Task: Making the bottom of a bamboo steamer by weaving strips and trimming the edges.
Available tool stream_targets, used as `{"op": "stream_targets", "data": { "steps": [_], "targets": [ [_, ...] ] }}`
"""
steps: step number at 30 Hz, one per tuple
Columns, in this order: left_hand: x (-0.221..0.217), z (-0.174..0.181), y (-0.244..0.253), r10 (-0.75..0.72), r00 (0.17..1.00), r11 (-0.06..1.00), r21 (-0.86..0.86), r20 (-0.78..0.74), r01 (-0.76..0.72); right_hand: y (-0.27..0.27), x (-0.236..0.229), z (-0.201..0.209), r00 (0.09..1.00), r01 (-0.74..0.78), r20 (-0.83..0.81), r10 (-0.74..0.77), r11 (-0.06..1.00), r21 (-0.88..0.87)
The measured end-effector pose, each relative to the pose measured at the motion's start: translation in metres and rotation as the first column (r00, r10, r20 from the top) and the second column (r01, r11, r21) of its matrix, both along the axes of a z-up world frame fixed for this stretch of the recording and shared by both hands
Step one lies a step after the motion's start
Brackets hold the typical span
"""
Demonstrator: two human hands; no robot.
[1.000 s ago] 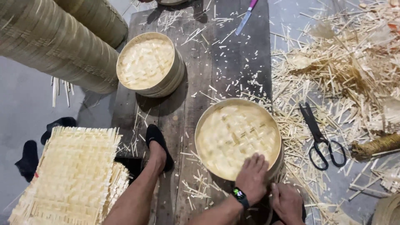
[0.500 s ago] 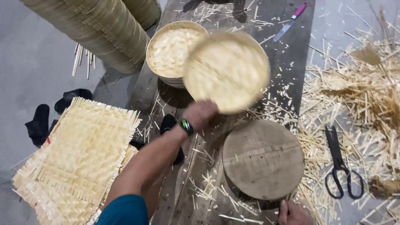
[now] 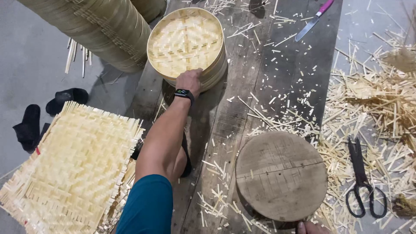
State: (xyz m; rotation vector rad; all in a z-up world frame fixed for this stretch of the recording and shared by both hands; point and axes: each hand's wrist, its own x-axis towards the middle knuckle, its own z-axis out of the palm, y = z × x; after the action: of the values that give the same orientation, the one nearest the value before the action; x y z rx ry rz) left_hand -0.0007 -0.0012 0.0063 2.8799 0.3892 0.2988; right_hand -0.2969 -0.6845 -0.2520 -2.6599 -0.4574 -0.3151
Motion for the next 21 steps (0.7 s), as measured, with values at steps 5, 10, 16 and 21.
{"op": "stream_targets", "data": {
  "steps": [5, 10, 16, 21],
  "targets": [
    [0.003, 0.002, -0.002, -0.001, 0.996, 1.0, -0.008, -0.092, 0.001, -0.02, -0.014, -0.05, 0.992, 0.079, -0.093, -0.09, 0.99, -0.116],
    [0.008, -0.012, 0.002, 0.029, 0.987, 0.997, -0.063, -0.158, -0.039, -0.004, -0.006, -0.015, 0.994, 0.082, -0.073, -0.088, 0.994, -0.071],
    [-0.047, -0.01, 0.044, -0.06, 0.997, 0.981, 0.184, -0.055, 0.069, 0.026, 0.006, 0.051, 0.986, 0.061, -0.149, -0.071, 0.995, -0.073],
    [-0.235, 0.103, 0.028, 0.049, 0.937, 0.994, 0.112, -0.346, -0.011, 0.031, -0.001, 0.039, 0.944, 0.12, -0.292, -0.156, 0.983, -0.137]
  ]
}}
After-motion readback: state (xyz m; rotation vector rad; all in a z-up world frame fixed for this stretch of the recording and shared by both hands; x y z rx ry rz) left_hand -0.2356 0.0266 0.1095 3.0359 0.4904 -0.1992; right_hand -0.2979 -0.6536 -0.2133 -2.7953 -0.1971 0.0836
